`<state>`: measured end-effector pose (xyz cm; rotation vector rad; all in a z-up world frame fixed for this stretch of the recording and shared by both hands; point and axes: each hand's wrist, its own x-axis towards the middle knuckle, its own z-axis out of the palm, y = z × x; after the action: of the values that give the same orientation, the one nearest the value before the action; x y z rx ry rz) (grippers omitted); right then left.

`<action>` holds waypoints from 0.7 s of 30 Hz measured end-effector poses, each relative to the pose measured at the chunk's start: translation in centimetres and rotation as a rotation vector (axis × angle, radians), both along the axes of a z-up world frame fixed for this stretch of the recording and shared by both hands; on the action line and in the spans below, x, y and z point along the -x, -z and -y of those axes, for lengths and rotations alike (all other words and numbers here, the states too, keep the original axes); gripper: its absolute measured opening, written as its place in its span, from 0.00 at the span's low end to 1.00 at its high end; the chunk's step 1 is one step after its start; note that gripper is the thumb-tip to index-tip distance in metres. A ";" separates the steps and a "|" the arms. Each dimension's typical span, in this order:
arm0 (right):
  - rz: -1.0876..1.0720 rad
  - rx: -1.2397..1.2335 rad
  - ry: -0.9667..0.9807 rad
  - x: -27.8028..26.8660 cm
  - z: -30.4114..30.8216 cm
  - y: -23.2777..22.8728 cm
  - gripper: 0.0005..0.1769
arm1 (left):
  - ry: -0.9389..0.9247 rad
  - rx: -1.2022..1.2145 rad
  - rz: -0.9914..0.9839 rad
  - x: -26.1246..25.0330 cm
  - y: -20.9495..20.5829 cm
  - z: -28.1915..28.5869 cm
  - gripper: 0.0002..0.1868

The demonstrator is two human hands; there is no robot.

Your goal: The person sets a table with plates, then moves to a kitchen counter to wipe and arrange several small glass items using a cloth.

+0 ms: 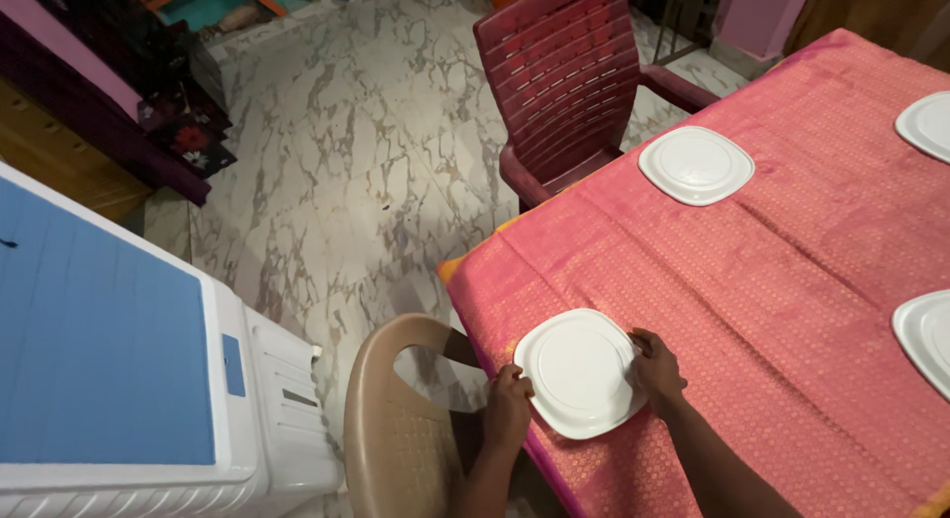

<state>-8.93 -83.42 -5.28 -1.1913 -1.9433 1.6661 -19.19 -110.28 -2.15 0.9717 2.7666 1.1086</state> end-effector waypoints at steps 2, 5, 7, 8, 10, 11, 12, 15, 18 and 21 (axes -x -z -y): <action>0.090 -0.095 -0.007 -0.1 0.3 -0.9 0.35 | 0.007 0.005 -0.002 0.0 0.5 -0.1 0.07; 0.241 -0.182 0.001 -0.3 1.1 -2.4 0.26 | 0.025 -0.012 -0.013 0.2 1.5 0.0 0.07; 0.297 -0.176 0.017 -0.1 1.2 -2.7 0.21 | 0.063 -0.015 -0.009 0.5 2.0 0.2 0.09; 0.371 -0.224 -0.017 -0.2 1.3 -2.4 0.19 | 0.063 -0.016 -0.012 0.6 2.1 0.4 0.09; 0.442 -0.273 -0.049 -0.3 1.1 -1.4 0.18 | 0.107 -0.032 0.028 0.5 2.4 0.6 0.07; 0.392 -0.318 -0.057 -0.4 1.0 -0.7 0.21 | 0.108 -0.033 0.025 0.5 2.4 0.7 0.07; 0.343 -0.364 -0.066 -0.4 0.9 -0.1 0.24 | 0.124 -0.030 -0.010 0.5 2.4 0.7 0.07; 0.428 -0.585 -0.148 -0.5 0.8 0.2 0.25 | 0.152 0.044 -0.006 0.5 1.2 0.5 0.07; 0.391 -0.752 -0.225 -0.2 2.3 -1.8 0.27 | 0.186 0.093 0.020 0.2 -1.1 -0.2 0.15; 0.496 -0.897 -0.489 0.5 4.1 -5.0 0.42 | 0.237 0.200 0.030 -0.1 -3.3 -1.6 0.40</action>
<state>-9.44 -87.48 -0.28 -0.8188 -2.9677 0.4395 -19.10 -108.69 1.12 1.2047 2.5894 0.7910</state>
